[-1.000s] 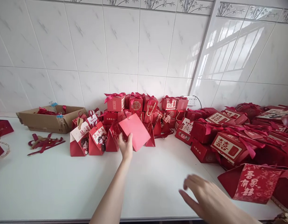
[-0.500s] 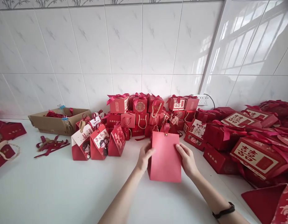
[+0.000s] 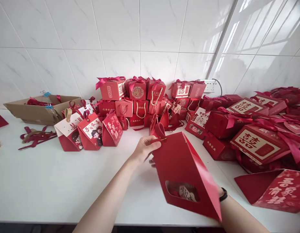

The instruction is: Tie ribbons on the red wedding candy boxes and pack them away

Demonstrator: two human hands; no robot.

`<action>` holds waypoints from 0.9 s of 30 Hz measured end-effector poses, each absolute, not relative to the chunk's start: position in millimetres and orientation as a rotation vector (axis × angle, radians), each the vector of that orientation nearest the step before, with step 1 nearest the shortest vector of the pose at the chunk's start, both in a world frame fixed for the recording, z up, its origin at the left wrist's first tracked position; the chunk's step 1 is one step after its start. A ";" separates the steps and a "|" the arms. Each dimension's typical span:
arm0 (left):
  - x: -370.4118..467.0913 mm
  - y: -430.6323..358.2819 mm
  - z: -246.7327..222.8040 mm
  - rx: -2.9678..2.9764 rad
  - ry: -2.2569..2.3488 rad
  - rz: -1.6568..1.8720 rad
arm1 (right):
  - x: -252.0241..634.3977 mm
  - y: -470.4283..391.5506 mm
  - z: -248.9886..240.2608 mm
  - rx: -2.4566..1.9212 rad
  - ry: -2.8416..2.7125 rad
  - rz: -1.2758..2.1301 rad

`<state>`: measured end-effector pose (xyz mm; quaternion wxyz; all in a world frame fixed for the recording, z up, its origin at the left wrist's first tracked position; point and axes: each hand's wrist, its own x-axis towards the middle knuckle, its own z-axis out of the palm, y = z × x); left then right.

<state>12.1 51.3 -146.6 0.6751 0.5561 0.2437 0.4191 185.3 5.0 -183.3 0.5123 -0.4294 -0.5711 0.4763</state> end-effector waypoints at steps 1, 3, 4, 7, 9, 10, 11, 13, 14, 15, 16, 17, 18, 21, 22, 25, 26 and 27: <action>11.4 52.4 -145.6 1.234 0.562 1.022 | 186.0 6.0 -176.2 -1.011 -1.389 1.216; 9.9 55.2 -143.6 1.201 0.601 1.165 | 188.4 13.0 -161.3 -0.979 -1.403 1.341; 9.3 56.4 -142.7 1.201 0.619 1.211 | 190.0 17.7 -154.8 -0.964 -1.389 1.382; 8.7 57.5 -141.0 1.292 0.662 1.313 | 194.9 28.1 -144.2 -0.882 -1.302 1.347; 9.7 55.2 -140.2 1.421 0.699 1.373 | 196.2 28.4 -144.1 -0.839 -1.250 1.220; 10.6 53.1 -139.8 1.501 0.716 1.391 | 195.8 26.7 -145.0 -0.836 -1.239 1.142; 11.7 50.4 -139.4 1.582 0.727 1.400 | 194.8 24.2 -146.1 -0.845 -1.233 1.068; 14.4 44.3 -138.3 1.717 0.729 1.382 | 191.6 18.4 -147.2 -0.883 -1.256 0.930; 15.8 41.2 -137.7 1.752 0.722 1.362 | 189.7 15.6 -147.0 -0.904 -1.280 0.859; 17.2 38.2 -136.9 1.766 0.716 1.339 | 188.0 13.3 -146.4 -0.924 -1.305 0.796; 18.7 35.6 -136.2 1.766 0.711 1.321 | 186.5 11.4 -145.4 -0.943 -1.328 0.746; 20.1 33.4 -135.5 1.758 0.710 1.307 | 185.3 10.1 -144.3 -0.957 -1.346 0.711; 21.4 31.6 -134.9 1.752 0.713 1.302 | 184.5 9.2 -143.2 -0.968 -1.359 0.689; 24.9 28.4 -134.1 1.761 0.748 1.326 | 184.1 8.3 -140.7 -0.984 -1.387 0.648; 25.8 27.9 -134.2 1.763 0.764 1.339 | 184.4 8.4 -140.2 -0.991 -1.392 0.633; 27.3 27.0 -134.4 1.749 0.800 1.362 | 185.4 9.2 -139.6 -1.000 -1.402 0.601; 27.3 26.8 -134.2 1.745 0.802 1.359 | 185.6 9.5 -139.5 -0.996 -1.407 0.596; 27.0 26.7 -133.6 1.742 0.804 1.350 | 185.6 9.8 -139.5 -0.987 -1.413 0.591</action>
